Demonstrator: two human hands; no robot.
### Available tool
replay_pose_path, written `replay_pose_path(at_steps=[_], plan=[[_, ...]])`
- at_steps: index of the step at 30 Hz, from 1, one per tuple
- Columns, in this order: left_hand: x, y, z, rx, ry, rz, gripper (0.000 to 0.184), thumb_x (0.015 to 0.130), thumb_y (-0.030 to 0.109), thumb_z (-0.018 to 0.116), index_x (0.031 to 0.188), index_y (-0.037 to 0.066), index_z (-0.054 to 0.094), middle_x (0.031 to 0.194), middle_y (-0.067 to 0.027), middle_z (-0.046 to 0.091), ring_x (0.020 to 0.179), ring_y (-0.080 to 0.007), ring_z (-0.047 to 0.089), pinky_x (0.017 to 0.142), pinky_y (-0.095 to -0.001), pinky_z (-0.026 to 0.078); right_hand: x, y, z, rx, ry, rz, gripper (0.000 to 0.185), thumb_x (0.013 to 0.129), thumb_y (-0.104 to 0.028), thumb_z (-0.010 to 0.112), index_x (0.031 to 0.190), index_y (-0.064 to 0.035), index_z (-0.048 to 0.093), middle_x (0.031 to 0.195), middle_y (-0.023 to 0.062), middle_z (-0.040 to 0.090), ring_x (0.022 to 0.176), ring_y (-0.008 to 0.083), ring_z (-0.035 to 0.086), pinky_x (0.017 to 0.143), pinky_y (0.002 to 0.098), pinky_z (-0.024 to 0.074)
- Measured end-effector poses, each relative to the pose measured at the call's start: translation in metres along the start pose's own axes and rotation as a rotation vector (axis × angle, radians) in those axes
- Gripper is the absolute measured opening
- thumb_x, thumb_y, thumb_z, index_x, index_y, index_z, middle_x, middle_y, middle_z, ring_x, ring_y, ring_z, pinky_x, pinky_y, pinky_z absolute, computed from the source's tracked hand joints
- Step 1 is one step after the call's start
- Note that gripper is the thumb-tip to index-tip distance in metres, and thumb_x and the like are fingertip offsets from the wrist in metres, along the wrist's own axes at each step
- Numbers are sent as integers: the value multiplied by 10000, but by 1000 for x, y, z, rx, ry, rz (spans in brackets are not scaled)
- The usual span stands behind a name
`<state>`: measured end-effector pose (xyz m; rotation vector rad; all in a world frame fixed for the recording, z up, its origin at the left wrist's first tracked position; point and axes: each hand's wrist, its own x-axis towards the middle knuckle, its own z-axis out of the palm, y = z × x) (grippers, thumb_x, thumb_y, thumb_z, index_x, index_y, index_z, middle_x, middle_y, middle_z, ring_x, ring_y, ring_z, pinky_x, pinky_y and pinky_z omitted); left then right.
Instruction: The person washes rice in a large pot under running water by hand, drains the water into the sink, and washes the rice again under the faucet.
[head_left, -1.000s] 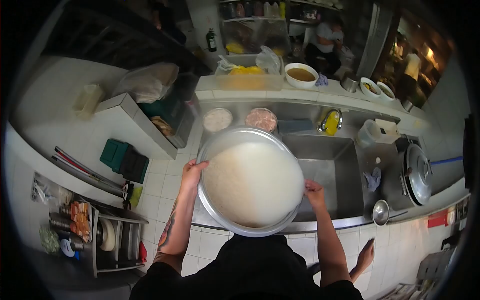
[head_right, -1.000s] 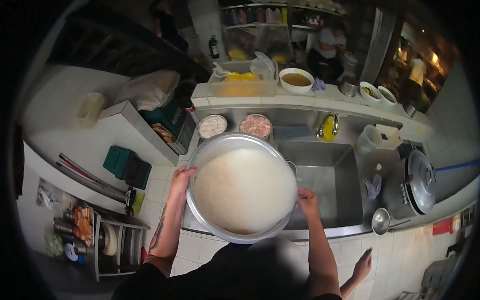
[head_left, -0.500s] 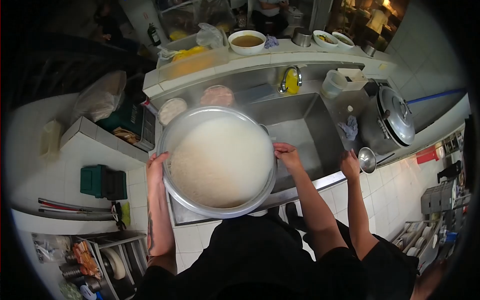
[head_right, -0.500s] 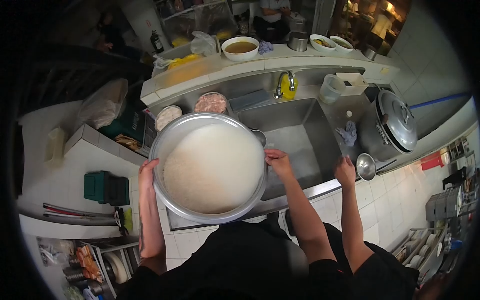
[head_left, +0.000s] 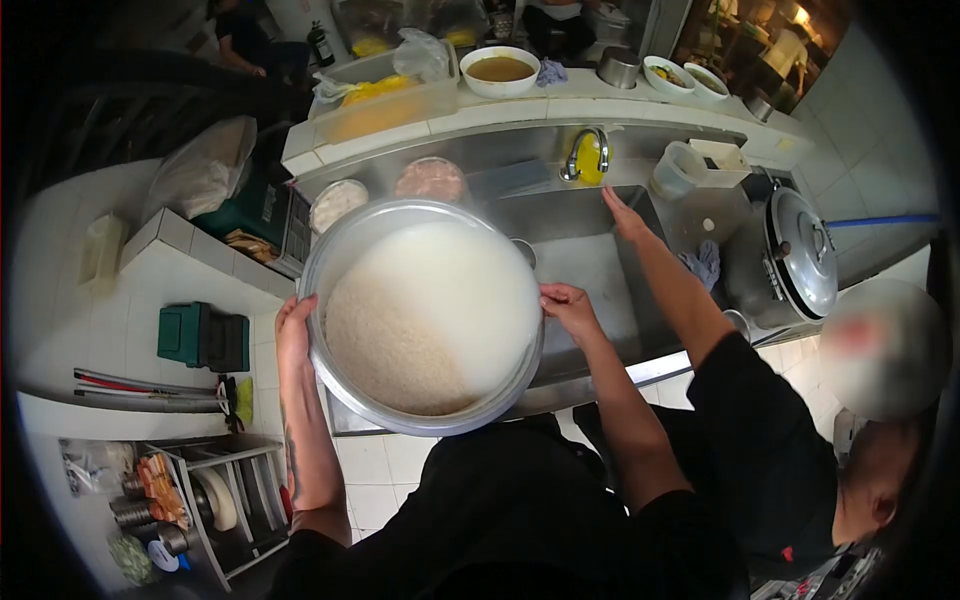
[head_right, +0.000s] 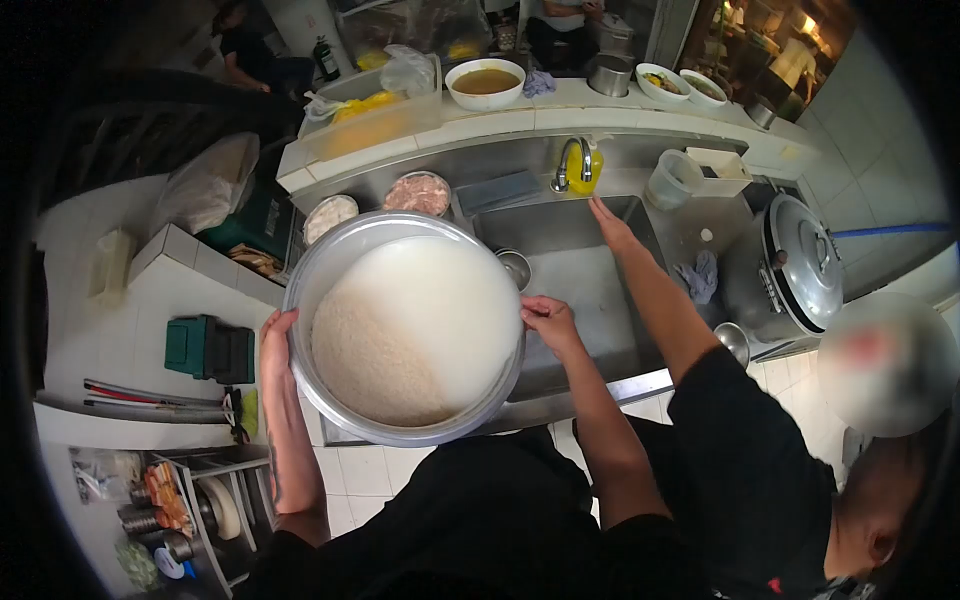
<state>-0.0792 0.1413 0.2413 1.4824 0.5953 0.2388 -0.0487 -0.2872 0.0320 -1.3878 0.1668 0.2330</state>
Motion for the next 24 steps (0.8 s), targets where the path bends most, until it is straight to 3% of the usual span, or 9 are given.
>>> replay_pose_path(at_steps=[4, 6, 9, 12, 19, 24], plan=[[3, -5, 1, -25, 20, 14, 268, 820, 140, 664, 1035, -8, 604, 915, -83, 664, 806, -157, 617, 753, -252, 471, -4, 1, -4, -78, 1, -26, 279, 865, -32, 673, 1143, -15, 674, 1042, 69, 701, 892, 122, 631, 773, 249, 510], [5, -3, -1, -29, -65, 18, 249, 823, 150, 662, 1012, -5, 611, 897, -77, 661, 799, -150, 613, 740, -245, 468, -7, -3, -6, -281, 27, -20, 304, 862, -76, 689, 1163, -35, 674, 1065, 67, 693, 951, 140, 631, 821, 269, 506], [-10, 10, 10, 17, 6, 32, 234, 823, 149, 659, 998, 0, 615, 891, -73, 657, 787, -147, 606, 732, -245, 466, -10, -1, -9, -416, 50, -86, 309, 860, -103, 693, 1164, -51, 680, 1081, 77, 682, 993, 163, 631, 860, 292, 500], [-10, 8, 11, -10, 13, 50, 224, 820, 146, 659, 986, 0, 619, 874, -65, 656, 774, -143, 600, 729, -244, 465, -10, 7, -9, -392, 80, -176, 304, 857, -121, 697, 1154, -55, 687, 1093, 88, 673, 1005, 192, 635, 875, 310, 499], [-3, 3, 6, -10, -14, 49, 189, 822, 142, 657, 956, 10, 630, 852, -53, 655, 769, -135, 601, 725, -240, 461, -11, 8, -11, -459, 64, -154, 323, 852, -138, 707, 1161, -44, 683, 1113, 103, 676, 1013, 197, 636, 888, 321, 498], [7, -2, 1, -30, -85, 36, 169, 829, 131, 654, 955, 21, 633, 849, -48, 658, 758, -121, 602, 712, -232, 460, -13, 2, -4, -329, 41, -104, 324, 840, -42, 683, 1163, -28, 675, 1036, 96, 710, 938, 164, 651, 859, 293, 496]])
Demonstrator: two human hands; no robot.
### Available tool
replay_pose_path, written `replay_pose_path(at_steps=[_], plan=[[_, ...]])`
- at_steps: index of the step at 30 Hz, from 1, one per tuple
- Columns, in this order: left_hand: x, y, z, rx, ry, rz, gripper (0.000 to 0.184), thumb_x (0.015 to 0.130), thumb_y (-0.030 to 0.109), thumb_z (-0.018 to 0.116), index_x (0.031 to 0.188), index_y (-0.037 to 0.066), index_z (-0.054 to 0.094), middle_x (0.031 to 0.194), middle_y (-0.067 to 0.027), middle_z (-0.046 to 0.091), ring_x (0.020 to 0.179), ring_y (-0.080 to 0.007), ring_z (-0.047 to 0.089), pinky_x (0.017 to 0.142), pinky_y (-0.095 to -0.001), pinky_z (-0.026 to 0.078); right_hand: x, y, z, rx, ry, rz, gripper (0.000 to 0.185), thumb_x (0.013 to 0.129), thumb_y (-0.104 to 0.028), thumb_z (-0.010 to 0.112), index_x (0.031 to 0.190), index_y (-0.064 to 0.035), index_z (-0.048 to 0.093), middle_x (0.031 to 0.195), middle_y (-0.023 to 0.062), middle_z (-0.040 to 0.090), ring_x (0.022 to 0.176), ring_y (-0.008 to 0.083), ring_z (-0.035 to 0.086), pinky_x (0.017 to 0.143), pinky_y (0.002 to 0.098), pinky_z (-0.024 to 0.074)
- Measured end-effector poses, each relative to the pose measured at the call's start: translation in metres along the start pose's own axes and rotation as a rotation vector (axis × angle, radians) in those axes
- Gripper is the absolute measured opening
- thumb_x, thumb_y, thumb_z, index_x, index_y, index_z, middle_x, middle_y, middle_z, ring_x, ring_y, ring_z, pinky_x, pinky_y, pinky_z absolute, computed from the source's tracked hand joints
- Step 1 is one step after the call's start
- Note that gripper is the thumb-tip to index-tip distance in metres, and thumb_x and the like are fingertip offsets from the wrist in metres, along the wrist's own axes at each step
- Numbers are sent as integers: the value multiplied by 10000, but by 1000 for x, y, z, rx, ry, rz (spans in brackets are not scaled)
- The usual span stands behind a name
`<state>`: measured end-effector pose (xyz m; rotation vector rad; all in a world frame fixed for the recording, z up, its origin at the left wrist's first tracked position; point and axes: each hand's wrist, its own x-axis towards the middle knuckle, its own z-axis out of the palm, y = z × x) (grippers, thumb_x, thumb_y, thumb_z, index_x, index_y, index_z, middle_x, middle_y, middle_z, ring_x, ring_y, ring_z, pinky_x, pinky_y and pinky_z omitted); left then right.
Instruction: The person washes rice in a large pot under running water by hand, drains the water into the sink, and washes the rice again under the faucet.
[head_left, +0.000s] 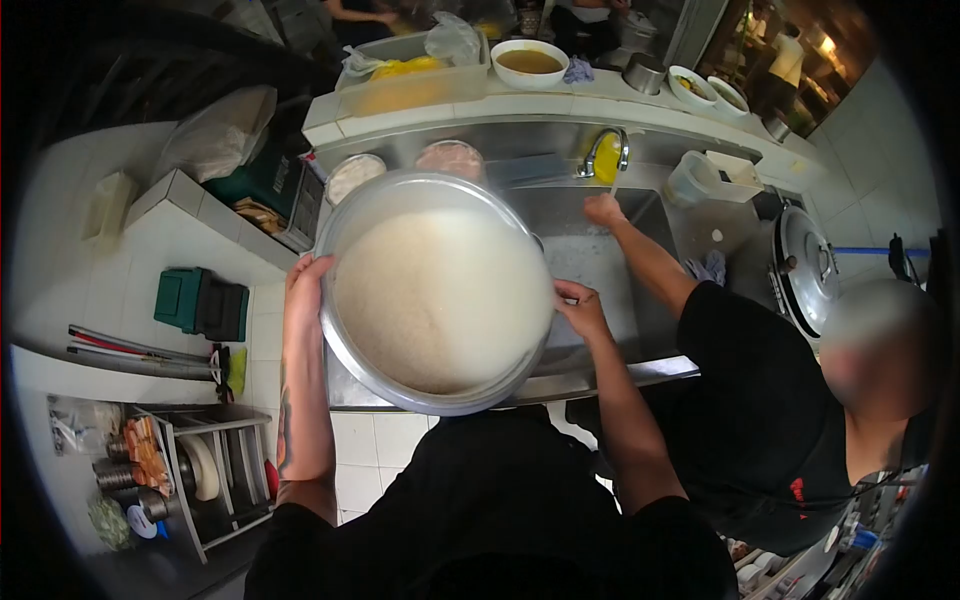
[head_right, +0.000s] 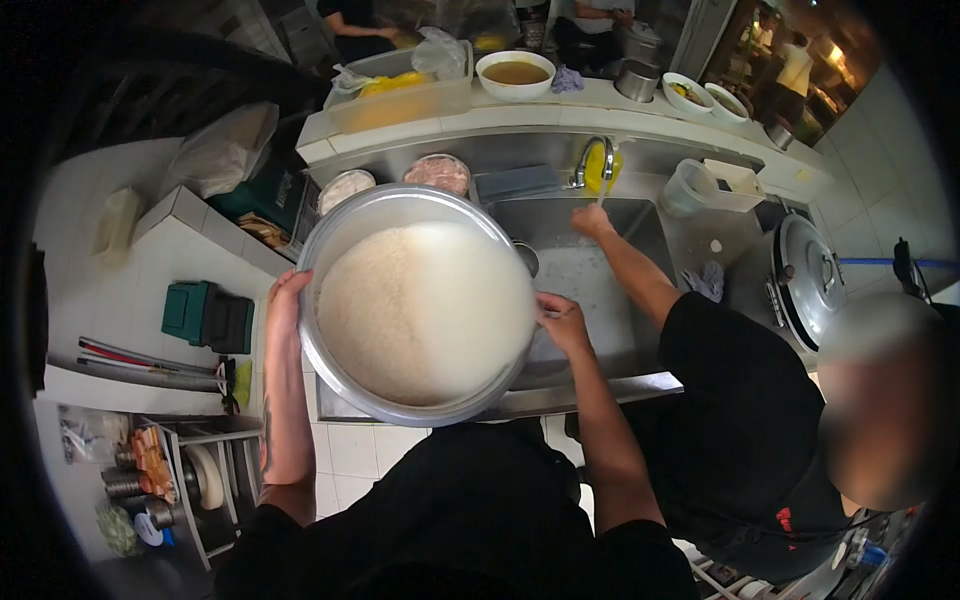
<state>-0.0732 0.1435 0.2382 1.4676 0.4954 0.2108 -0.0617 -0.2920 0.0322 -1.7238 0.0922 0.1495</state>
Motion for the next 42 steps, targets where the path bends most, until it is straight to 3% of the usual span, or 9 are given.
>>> replay_pose_path(at_steps=[4, 7, 12, 15, 19, 25, 31, 33, 42], plan=[[-8, 4, 2, 1, 40, -4, 165, 833, 131, 655, 953, 20, 636, 847, -49, 662, 764, -122, 609, 725, -233, 466, 6, 8, 0, 65, -47, -25, 314, 832, 15, 655, 1146, 0, 666, 1007, 85, 712, 912, 149, 653, 831, 267, 495], [-3, 2, -1, -27, -50, -12, 258, 817, 139, 681, 1025, -2, 621, 909, -75, 665, 814, -137, 620, 764, -241, 476, 8, 9, 4, 151, -22, 20, 296, 827, 37, 642, 1122, 21, 660, 1002, 87, 710, 916, 143, 653, 804, 251, 495], [17, -17, -13, -18, 116, -59, 513, 768, 138, 730, 1200, -48, 525, 1034, -124, 641, 916, -186, 621, 822, -262, 485, 11, 8, 13, 244, 67, 21, 275, 836, 52, 632, 1108, 31, 661, 997, 83, 710, 894, 138, 654, 783, 249, 497], [21, -17, -21, -51, -12, -71, 509, 766, 133, 727, 1196, -51, 526, 1028, -125, 640, 918, -187, 621, 822, -263, 486, 14, 9, 17, 323, 10, 4, 267, 853, 52, 625, 1118, 37, 657, 1005, 82, 709, 895, 138, 655, 779, 254, 503], [15, -7, -17, -34, -30, -16, 289, 803, 135, 679, 1038, -20, 615, 907, -92, 663, 795, -154, 626, 740, -252, 486, 16, 13, 28, 311, 31, 52, 298, 845, 83, 609, 1134, 30, 658, 1050, 91, 707, 937, 149, 660, 834, 256, 505], [-5, 15, -1, 26, 42, 23, 169, 847, 124, 629, 950, -9, 645, 819, -58, 669, 705, -126, 614, 676, -230, 472, 20, 11, 34, 308, 51, 78, 284, 860, 58, 620, 1138, 24, 664, 1045, 89, 708, 938, 152, 660, 837, 265, 508], [0, 10, -1, -2, -6, 40, 163, 867, 122, 616, 952, -10, 655, 818, -53, 674, 693, -114, 611, 664, -230, 469, 23, 3, 13, -131, 24, 29, 256, 884, -20, 633, 1134, -33, 688, 1027, 77, 715, 923, 169, 663, 853, 269, 511], [2, 8, -1, 5, -17, 48, 167, 866, 120, 618, 960, -12, 656, 821, -55, 676, 695, -116, 613, 665, -230, 470, 24, 12, 9, -285, 123, -259, 196, 899, -42, 621, 1074, -51, 709, 940, 58, 711, 897, 160, 656, 832, 279, 514], [4, 4, -4, 13, -32, 38, 193, 858, 125, 634, 985, -18, 655, 839, -60, 680, 723, -121, 621, 687, -234, 474, 4, 16, 3, 28, 195, -60, 164, 949, -99, 556, 960, 8, 679, 783, 92, 689, 702, 179, 657, 734, 283, 525]])
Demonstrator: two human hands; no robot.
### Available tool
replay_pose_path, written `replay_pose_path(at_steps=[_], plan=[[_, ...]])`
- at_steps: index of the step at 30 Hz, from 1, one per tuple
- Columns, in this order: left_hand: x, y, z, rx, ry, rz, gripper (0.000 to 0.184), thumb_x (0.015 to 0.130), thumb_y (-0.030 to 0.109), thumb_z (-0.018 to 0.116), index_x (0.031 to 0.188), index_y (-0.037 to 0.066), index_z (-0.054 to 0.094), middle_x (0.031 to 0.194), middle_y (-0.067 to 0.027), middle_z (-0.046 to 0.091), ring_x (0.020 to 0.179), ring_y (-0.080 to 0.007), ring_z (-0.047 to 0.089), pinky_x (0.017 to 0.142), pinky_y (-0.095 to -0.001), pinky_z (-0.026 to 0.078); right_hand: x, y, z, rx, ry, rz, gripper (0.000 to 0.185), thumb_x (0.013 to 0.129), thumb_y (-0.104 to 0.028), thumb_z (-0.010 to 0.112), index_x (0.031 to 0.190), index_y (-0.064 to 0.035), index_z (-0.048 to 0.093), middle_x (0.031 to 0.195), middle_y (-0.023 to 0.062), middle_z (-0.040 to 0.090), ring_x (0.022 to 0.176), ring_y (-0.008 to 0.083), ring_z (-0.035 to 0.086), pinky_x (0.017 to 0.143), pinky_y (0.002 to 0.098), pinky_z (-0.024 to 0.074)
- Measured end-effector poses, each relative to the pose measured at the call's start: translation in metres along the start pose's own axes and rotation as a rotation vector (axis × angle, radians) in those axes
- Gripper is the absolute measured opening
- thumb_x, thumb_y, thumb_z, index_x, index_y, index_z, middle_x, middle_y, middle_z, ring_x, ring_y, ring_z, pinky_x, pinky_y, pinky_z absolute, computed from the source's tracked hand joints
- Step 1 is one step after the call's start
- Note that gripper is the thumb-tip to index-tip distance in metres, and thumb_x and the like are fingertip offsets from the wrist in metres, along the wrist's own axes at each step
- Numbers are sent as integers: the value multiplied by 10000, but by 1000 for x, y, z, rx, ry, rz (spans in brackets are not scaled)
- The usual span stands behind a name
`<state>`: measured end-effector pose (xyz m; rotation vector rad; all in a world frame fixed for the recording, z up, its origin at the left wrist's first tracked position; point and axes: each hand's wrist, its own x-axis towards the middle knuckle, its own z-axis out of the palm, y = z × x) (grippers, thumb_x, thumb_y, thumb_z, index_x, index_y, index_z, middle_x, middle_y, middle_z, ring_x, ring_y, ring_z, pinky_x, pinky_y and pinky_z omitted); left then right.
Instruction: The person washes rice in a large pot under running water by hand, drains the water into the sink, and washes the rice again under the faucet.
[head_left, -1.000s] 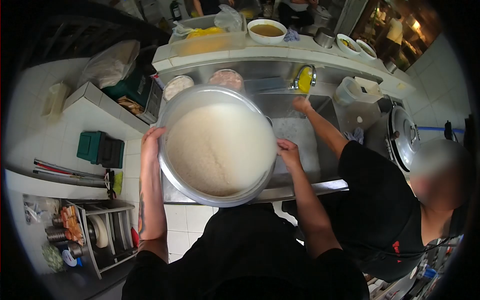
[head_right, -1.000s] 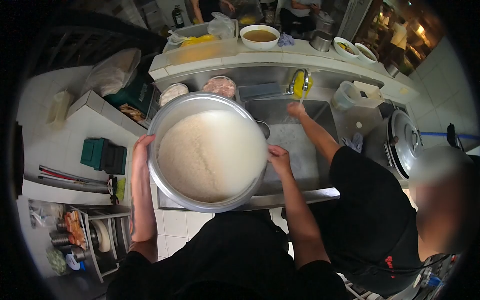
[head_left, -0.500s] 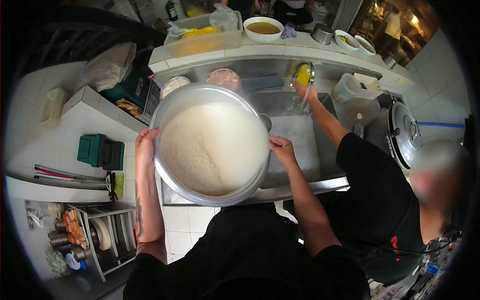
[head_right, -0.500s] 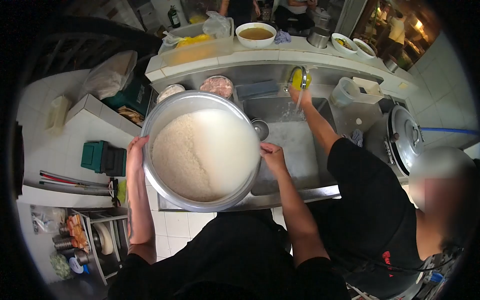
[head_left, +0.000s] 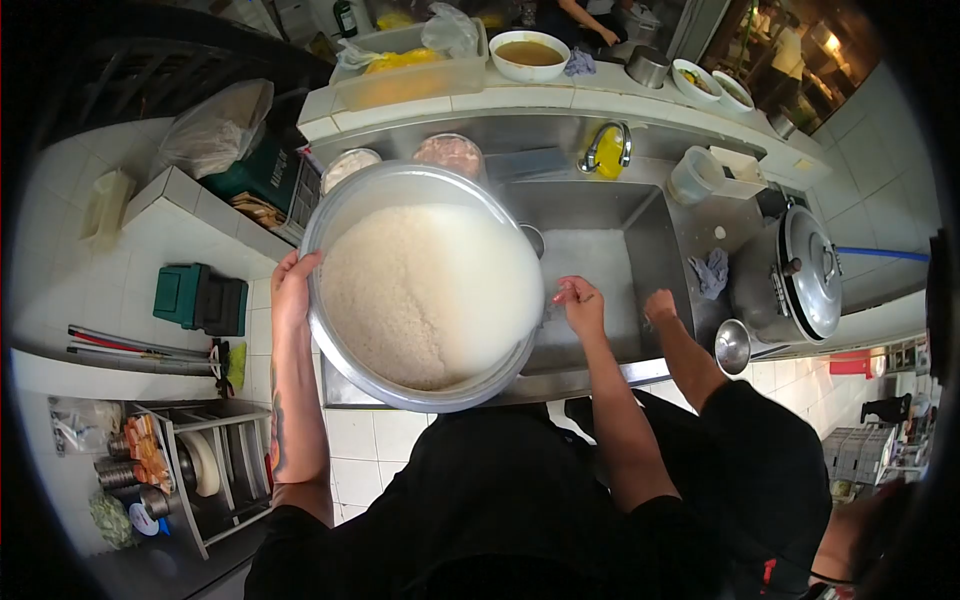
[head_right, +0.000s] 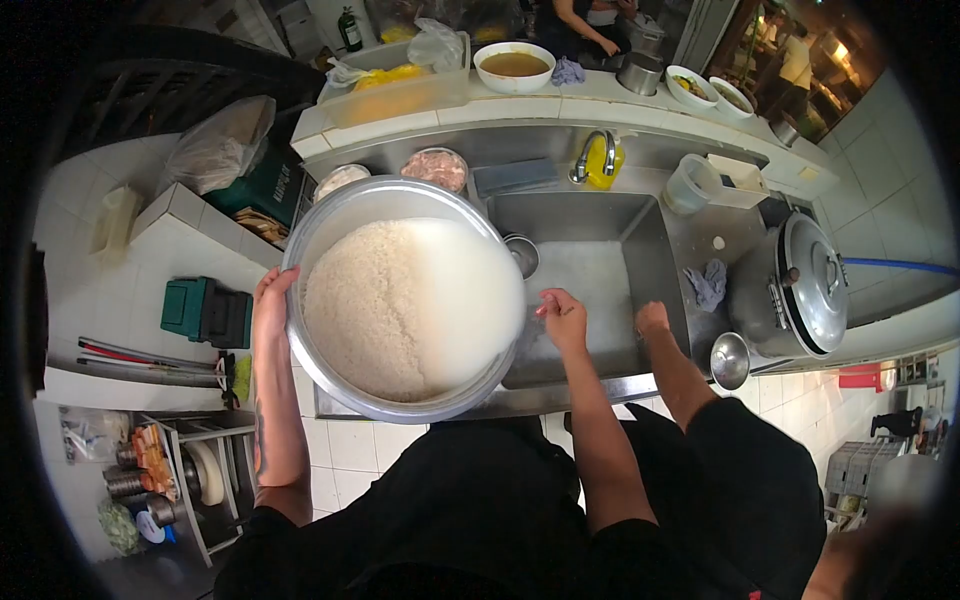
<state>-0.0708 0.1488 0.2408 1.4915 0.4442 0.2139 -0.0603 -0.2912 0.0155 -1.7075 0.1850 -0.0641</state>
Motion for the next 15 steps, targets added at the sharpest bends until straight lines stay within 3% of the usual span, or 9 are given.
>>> replay_pose_path(at_steps=[6, 9, 15], plan=[[0, -1, 1, 29, -20, 30, 195, 861, 143, 642, 979, -12, 657, 848, -54, 680, 732, -113, 615, 672, -235, 465, -5, -22, 11, -244, 51, -237, 198, 895, -162, 666, 1019, -11, 701, 819, 96, 703, 731, 168, 658, 712, 274, 524], [-3, 4, 7, 23, -25, 40, 198, 868, 155, 644, 979, -9, 658, 849, -52, 680, 736, -111, 616, 671, -236, 464, 6, -12, 12, -240, -84, -136, 210, 849, -162, 718, 1008, -24, 724, 857, 90, 707, 741, 179, 664, 711, 277, 527], [-11, 10, 16, 38, -31, 52, 240, 880, 178, 644, 1015, -21, 645, 880, -66, 681, 755, -121, 621, 692, -245, 474, 22, 3, 4, -316, -235, -148, 188, 811, -110, 742, 957, 8, 730, 882, 102, 706, 746, 157, 663, 712, 276, 530]])
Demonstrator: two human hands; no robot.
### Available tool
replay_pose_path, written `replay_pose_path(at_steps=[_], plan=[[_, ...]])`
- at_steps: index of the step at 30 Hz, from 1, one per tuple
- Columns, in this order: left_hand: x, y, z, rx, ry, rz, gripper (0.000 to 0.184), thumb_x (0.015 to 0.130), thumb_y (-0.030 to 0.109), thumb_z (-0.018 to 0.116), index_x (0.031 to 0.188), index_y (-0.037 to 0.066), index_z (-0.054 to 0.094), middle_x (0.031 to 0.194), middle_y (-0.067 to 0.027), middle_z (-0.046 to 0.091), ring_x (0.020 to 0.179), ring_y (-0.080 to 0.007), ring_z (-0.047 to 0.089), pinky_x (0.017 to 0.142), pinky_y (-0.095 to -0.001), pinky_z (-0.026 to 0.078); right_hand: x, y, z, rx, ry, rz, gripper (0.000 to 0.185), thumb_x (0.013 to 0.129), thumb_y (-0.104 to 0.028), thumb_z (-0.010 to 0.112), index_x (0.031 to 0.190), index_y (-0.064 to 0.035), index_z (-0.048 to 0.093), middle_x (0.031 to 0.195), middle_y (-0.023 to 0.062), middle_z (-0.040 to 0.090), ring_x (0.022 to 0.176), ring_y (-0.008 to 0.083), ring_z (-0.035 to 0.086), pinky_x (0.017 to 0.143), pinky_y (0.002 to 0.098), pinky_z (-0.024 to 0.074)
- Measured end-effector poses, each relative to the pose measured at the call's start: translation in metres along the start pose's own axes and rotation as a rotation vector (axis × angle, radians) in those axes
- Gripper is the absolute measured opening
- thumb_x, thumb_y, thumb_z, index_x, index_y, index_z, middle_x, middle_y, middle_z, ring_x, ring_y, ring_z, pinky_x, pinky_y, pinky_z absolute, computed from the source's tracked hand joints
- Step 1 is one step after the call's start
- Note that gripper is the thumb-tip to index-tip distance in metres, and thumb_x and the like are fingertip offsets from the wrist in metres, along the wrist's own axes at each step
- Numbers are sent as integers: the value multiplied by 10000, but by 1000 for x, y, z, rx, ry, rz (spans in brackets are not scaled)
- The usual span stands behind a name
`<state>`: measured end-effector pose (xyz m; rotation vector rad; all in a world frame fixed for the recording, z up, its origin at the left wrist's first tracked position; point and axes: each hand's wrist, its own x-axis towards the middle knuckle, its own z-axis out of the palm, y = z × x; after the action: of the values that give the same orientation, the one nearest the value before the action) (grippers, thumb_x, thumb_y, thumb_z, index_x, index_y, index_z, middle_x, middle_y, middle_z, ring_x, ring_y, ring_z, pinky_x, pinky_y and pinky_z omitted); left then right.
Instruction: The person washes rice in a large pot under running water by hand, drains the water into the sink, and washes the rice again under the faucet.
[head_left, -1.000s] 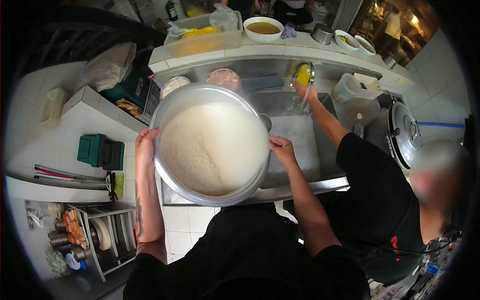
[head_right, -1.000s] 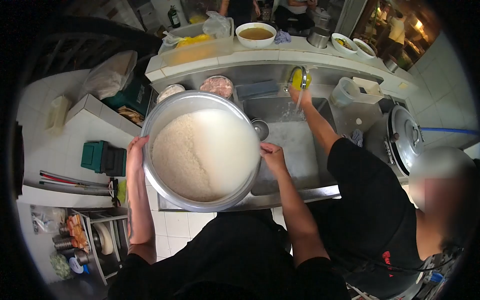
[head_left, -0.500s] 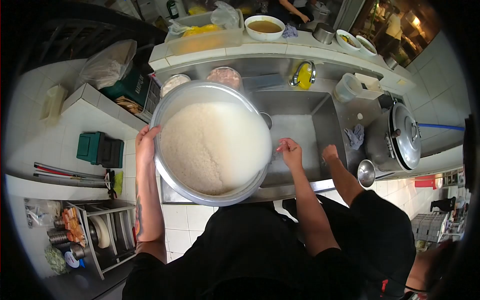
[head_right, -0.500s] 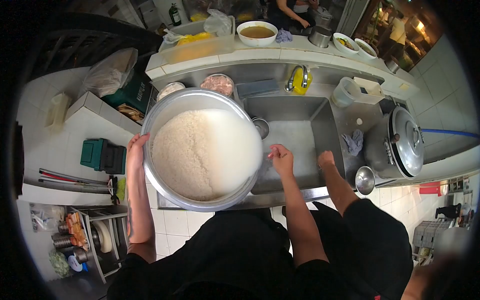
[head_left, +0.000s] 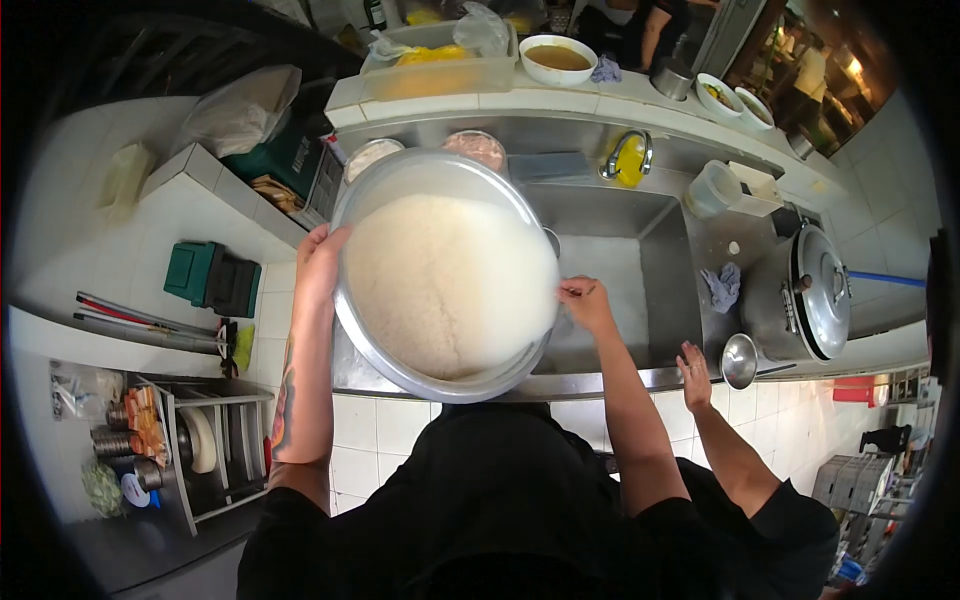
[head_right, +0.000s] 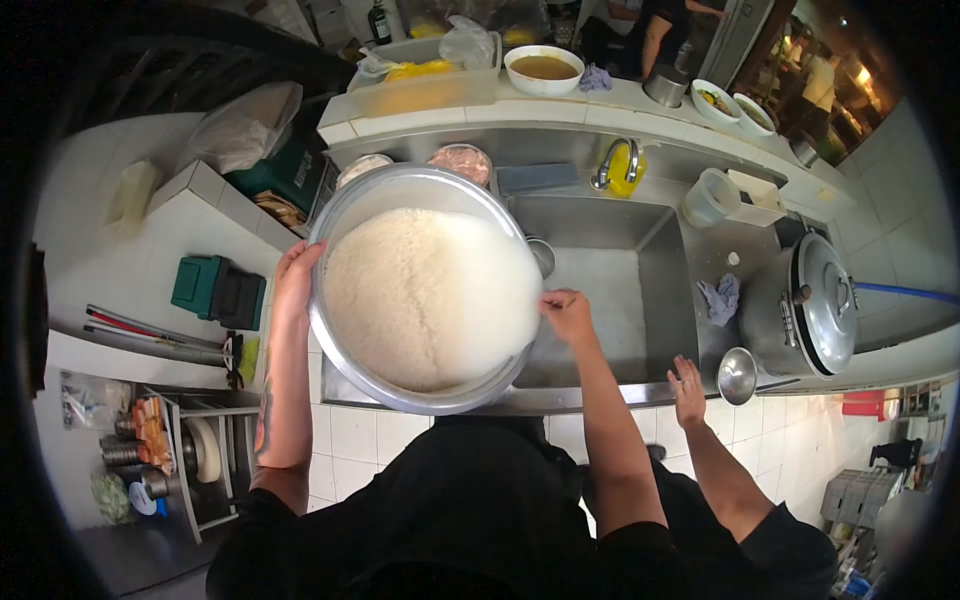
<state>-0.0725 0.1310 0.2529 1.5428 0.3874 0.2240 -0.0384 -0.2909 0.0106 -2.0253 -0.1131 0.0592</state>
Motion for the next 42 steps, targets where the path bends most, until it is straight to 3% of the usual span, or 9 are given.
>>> replay_pose_path(at_steps=[9, 18, 24, 32, 37, 42], plan=[[1, -1, 6, -3, 22, 15, 279, 866, 202, 668, 1031, -18, 624, 900, -73, 675, 774, -129, 620, 707, -251, 475, 2, 5, -8, 252, -152, 50, 169, 828, -72, 726, 963, 28, 718, 955, 75, 661, 832, 148, 646, 748, 256, 524], [-5, 8, 14, 10, 73, 7, 266, 855, 207, 679, 1016, 4, 618, 864, -57, 665, 748, -120, 609, 698, -244, 470, -1, 5, -7, 126, -86, 10, 229, 814, -138, 765, 993, 1, 733, 1134, 121, 649, 987, 202, 631, 826, 287, 520], [-9, 13, 19, 15, 77, 17, 270, 860, 213, 672, 1025, 3, 629, 870, -58, 669, 757, -125, 612, 711, -239, 463, 2, 7, -6, 67, -28, -3, 222, 781, -158, 792, 955, -25, 757, 1167, 132, 645, 1082, 236, 609, 870, 317, 512], [-4, 11, 14, 23, 10, 3, 269, 858, 206, 671, 1021, -3, 633, 896, -66, 671, 786, -133, 616, 727, -242, 461, 7, 9, -6, 57, -61, 60, 180, 754, -115, 797, 893, -8, 757, 1078, 127, 647, 966, 228, 631, 831, 316, 525], [-8, 15, 20, 20, 86, -4, 282, 847, 210, 675, 1023, -5, 627, 899, -67, 666, 793, -139, 611, 737, -252, 462, 5, 1, -9, 106, -81, 75, 166, 765, -93, 782, 899, 2, 753, 1055, 119, 644, 957, 226, 623, 798, 320, 532], [-9, 16, 21, 21, 64, -1, 301, 841, 206, 678, 1041, -11, 618, 903, -66, 663, 795, -136, 609, 741, -252, 462, 5, 4, -9, 5, -67, 17, 201, 776, -165, 790, 911, -20, 760, 1081, 129, 655, 967, 231, 641, 814, 302, 535]])
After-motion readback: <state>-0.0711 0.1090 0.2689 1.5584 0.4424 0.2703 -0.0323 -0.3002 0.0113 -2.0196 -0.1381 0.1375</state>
